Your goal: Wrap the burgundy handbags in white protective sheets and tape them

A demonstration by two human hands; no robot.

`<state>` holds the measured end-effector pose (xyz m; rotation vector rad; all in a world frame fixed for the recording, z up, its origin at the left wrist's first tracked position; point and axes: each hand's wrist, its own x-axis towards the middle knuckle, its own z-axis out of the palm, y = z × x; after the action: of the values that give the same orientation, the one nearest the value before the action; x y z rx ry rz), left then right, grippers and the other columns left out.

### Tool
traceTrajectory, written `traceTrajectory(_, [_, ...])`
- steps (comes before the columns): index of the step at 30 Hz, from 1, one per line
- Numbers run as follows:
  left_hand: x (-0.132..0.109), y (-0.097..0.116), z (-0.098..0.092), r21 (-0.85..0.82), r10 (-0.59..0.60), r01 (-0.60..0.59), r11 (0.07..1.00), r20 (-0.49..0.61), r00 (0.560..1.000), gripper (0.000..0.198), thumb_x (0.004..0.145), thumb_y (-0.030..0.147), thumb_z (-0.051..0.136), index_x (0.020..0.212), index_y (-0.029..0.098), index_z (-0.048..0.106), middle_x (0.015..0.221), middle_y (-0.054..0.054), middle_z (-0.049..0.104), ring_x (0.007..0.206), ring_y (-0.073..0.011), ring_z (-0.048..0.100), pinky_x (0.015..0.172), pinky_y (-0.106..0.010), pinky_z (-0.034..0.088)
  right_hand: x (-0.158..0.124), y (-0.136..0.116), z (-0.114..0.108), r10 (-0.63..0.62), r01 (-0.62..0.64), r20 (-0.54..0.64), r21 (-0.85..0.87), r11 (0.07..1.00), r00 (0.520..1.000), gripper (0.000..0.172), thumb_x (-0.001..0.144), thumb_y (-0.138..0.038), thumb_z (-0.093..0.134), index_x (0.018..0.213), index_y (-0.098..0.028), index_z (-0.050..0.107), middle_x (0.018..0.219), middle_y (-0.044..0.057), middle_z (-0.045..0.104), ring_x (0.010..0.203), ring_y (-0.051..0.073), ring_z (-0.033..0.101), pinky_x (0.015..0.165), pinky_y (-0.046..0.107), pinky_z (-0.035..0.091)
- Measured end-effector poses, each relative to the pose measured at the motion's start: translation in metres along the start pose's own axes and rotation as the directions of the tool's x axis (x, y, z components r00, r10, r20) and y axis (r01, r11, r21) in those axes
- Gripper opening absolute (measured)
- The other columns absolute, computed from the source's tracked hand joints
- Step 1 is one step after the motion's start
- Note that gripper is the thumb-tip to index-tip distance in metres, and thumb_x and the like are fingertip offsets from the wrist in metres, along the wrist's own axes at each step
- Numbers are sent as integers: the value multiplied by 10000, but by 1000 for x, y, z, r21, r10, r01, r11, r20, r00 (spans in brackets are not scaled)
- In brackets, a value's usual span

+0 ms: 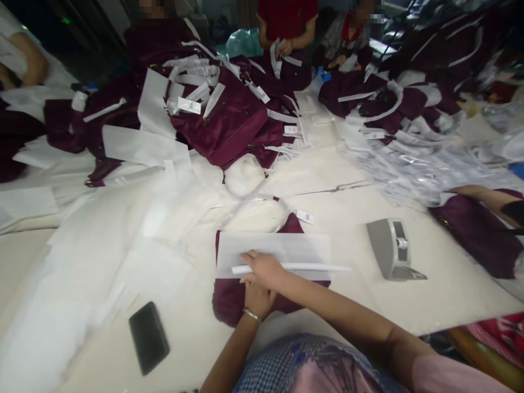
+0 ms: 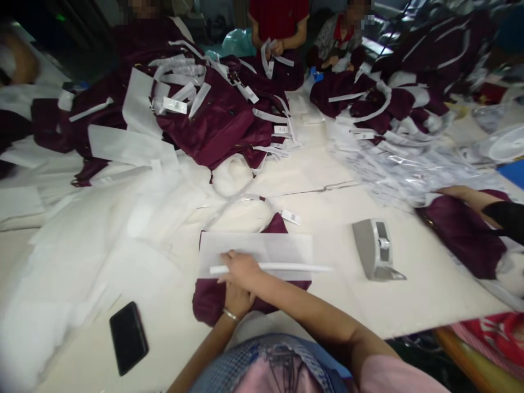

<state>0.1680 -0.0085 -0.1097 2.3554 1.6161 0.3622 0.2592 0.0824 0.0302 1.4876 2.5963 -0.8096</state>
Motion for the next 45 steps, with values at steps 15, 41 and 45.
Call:
traceTrajectory(15, [-1,1,-11,58,86,-78,995,-144,986,321,886,353,542,1133,179,652,1117,-133,660,1119,-329,541,1034,-521,348,-56,31,52,38,-105,-540,-94,990,841,626,921,-405,558,1474,-191,358,1442,136,480,1352,297,368,1145,519,238])
traceTrajectory(41, [-4,1,12,109,15,4,994,-177,984,401,902,341,493,1214,144,649,1211,-134,672,1149,-307,607,1040,-467,444,-77,99,76,-110,57,-536,-115,992,837,490,912,-61,448,1329,-284,574,1188,81,595,1108,223,484,978,388,417])
traceTrajectory(45, [-4,4,8,101,0,15,995,-155,988,389,914,348,475,1193,150,662,1188,-134,682,1118,-303,620,1059,-478,421,-81,108,68,-97,31,-547,-128,991,832,428,931,-90,434,1259,-280,633,1182,74,620,1112,224,501,1030,420,388])
